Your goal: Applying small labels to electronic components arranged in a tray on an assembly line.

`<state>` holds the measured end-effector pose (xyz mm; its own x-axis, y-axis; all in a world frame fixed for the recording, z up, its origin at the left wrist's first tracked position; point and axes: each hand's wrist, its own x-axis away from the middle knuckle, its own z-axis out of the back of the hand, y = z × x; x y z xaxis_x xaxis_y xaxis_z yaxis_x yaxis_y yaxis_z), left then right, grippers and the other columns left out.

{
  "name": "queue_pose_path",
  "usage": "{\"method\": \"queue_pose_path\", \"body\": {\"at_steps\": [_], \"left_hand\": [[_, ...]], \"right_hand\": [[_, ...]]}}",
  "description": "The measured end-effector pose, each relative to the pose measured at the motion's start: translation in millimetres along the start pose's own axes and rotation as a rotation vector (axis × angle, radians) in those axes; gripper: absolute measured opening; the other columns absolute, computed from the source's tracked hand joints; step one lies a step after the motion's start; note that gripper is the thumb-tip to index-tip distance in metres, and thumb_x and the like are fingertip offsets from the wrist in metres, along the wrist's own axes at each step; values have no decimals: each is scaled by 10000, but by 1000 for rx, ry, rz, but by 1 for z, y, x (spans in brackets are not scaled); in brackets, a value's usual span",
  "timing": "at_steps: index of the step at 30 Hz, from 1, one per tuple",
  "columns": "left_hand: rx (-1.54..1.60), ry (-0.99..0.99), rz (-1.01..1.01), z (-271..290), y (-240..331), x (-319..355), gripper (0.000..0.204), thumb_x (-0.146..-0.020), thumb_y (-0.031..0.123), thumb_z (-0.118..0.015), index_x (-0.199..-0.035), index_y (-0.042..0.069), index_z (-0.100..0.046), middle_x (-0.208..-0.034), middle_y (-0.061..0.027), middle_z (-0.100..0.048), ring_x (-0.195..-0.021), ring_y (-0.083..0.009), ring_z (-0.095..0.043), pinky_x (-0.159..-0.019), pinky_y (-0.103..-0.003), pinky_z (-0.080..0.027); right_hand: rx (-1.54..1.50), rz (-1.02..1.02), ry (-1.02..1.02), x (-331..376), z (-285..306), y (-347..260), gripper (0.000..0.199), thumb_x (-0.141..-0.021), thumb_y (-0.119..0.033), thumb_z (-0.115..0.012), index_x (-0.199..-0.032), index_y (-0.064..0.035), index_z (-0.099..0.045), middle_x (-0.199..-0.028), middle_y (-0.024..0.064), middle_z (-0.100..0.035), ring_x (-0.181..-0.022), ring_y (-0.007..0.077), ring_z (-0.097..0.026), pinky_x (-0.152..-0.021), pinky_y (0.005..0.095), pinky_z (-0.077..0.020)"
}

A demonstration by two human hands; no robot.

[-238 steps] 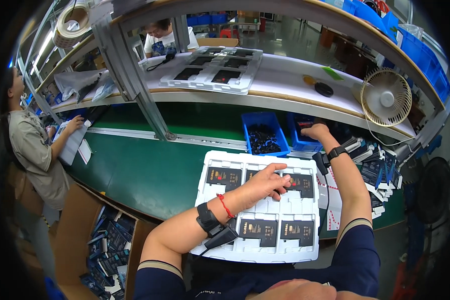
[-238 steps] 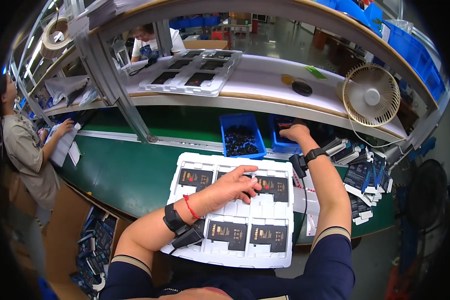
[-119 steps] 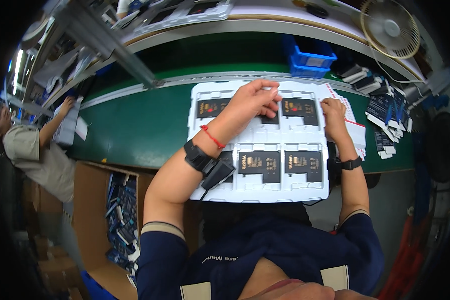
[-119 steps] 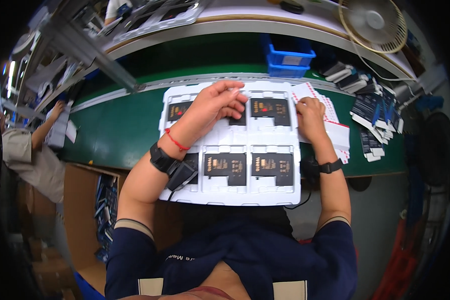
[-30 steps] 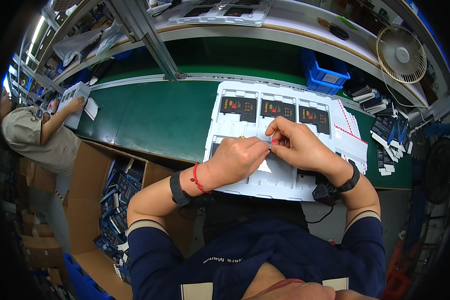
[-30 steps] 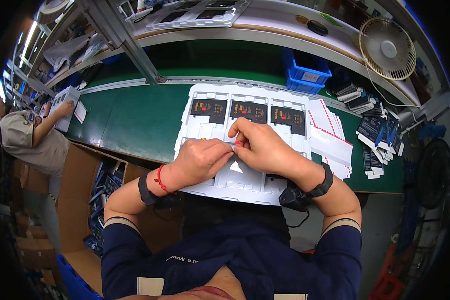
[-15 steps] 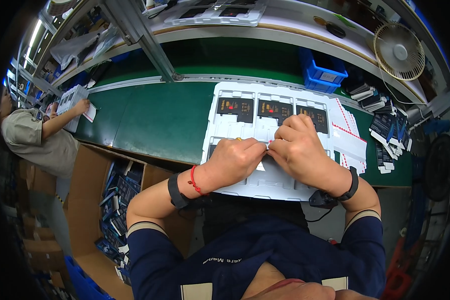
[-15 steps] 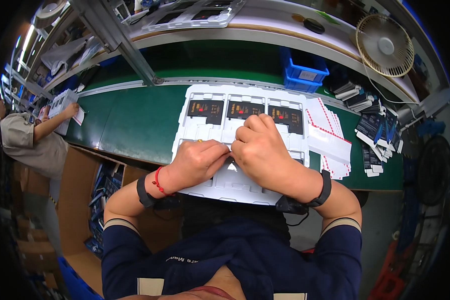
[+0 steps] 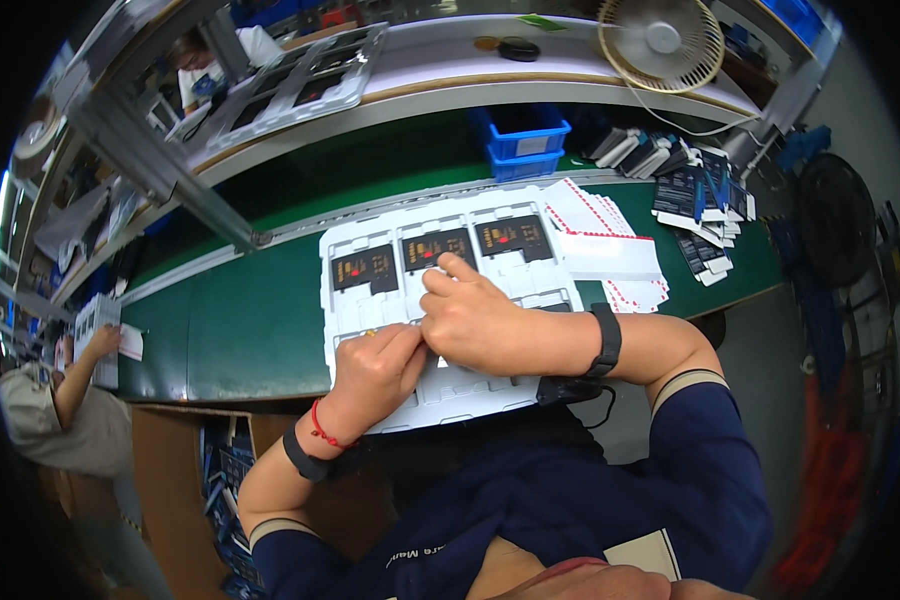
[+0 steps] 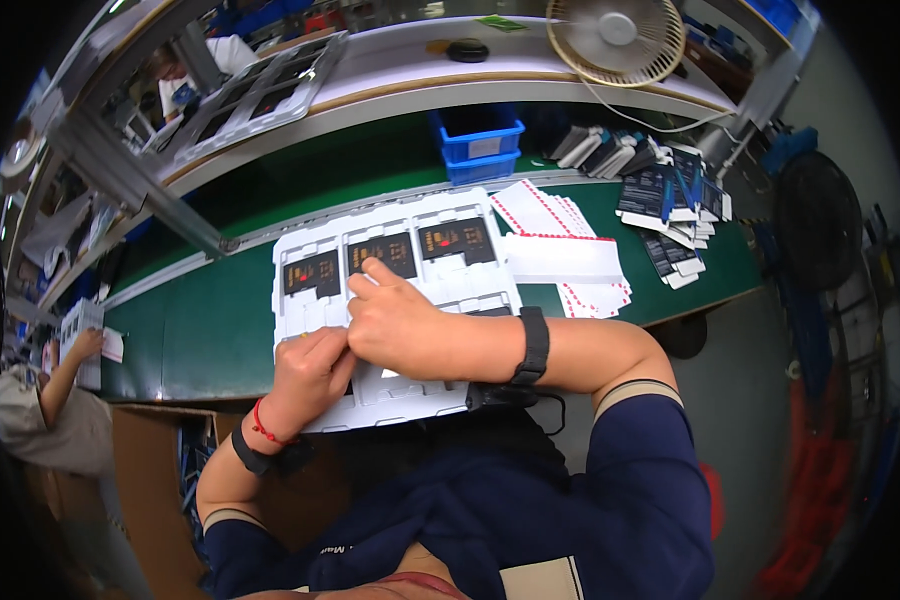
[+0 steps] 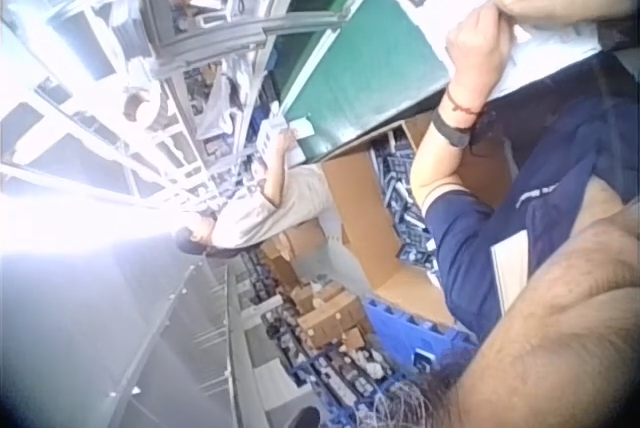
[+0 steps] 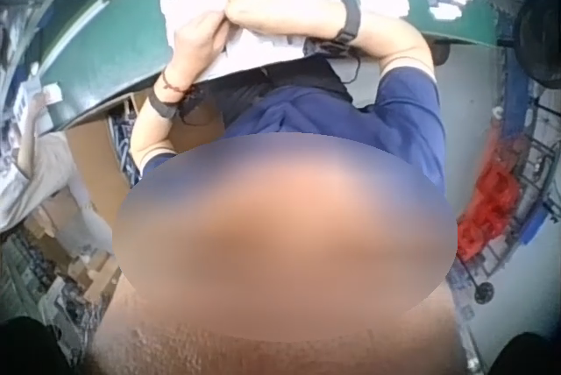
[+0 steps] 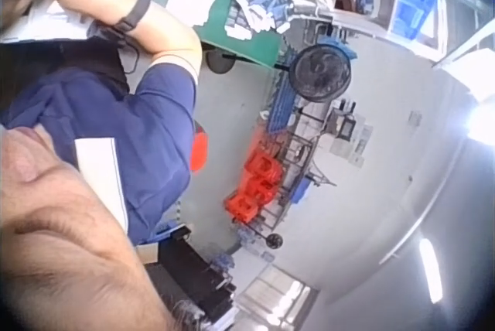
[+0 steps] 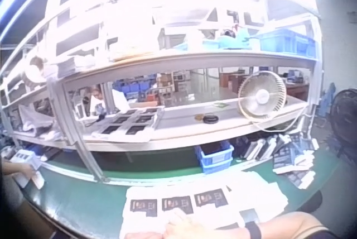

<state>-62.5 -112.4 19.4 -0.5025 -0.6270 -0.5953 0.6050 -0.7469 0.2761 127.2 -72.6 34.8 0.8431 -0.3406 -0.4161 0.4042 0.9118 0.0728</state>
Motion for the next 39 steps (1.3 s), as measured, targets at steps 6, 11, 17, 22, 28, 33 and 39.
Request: {"method": "queue_pose_path", "body": {"at_steps": [6, 11, 17, 22, 28, 33, 39], "left_hand": [[-52, -53, -92, -3, 3, 4, 119, -733, 69, -730, -823, 50, -655, -748, -54, -653, -593, -234, -595, -522, -330, -476], [18, -240, -183, 1, 13, 1, 246, -701, 66, -751, -927, 35, -659, -926, -88, -657, -812, -267, -600, -697, -364, -504], [78, -356, -103, 17, 20, -15, 318, -718, 130, -769, -1003, 41, -658, -1015, -106, -643, -881, -283, -594, -757, -374, -500], [156, -444, -131, 14, 31, -45, 261, -757, 132, -752, -982, 39, -658, -996, -107, -648, -884, -282, -595, -764, -370, -499], [332, -563, -125, -26, 34, -67, 248, -774, 122, -732, -989, 29, -652, -1010, -112, -640, -943, -307, -580, -846, -387, -481], [343, -540, -113, -54, 37, -77, 264, -748, 146, -751, -971, 42, -653, -1034, -113, -610, -971, -305, -570, -850, -385, -476], [221, -497, -152, -71, 45, -77, 258, -709, 141, -752, -927, 55, -645, -984, -103, -579, -900, -291, -566, -780, -375, -473]], "right_hand": [[-130, -220, 69, 23, 58, 18, 266, -710, -196, -775, -902, -42, -674, -804, 83, -624, -913, 281, -558, -921, 426, -378], [1, -789, 220, 103, 33, 115, 198, -778, -209, -736, -932, -88, -706, -852, 88, -688, -861, 284, -595, -857, 408, -381], [-75, -1047, -113, 156, -42, 154, 175, -789, -204, -718, -926, -97, -742, -879, 90, -683, -912, 291, -585, -883, 423, -365], [-115, -1019, -35, 157, -60, 153, 102, -751, -145, -720, -846, -113, -742, -960, 87, -632, -1041, 296, -518, -933, 414, -329], [-243, -948, 170, 163, -70, 148, 22, -763, -37, -655, -756, -18, -664, -854, 164, -618, -841, 337, -606, -746, 407, -493], [-380, -973, 132, 169, -60, 141, 45, -784, -26, -637, -816, 3, -650, -813, 174, -647, -775, 324, -634, -714, 386, -498], [-653, -1044, 264, 170, -10, 127, 56, -855, -43, -655, -866, 5, -629, -806, 18, -642, -752, 84, -569, -687, 251, -473]]}}
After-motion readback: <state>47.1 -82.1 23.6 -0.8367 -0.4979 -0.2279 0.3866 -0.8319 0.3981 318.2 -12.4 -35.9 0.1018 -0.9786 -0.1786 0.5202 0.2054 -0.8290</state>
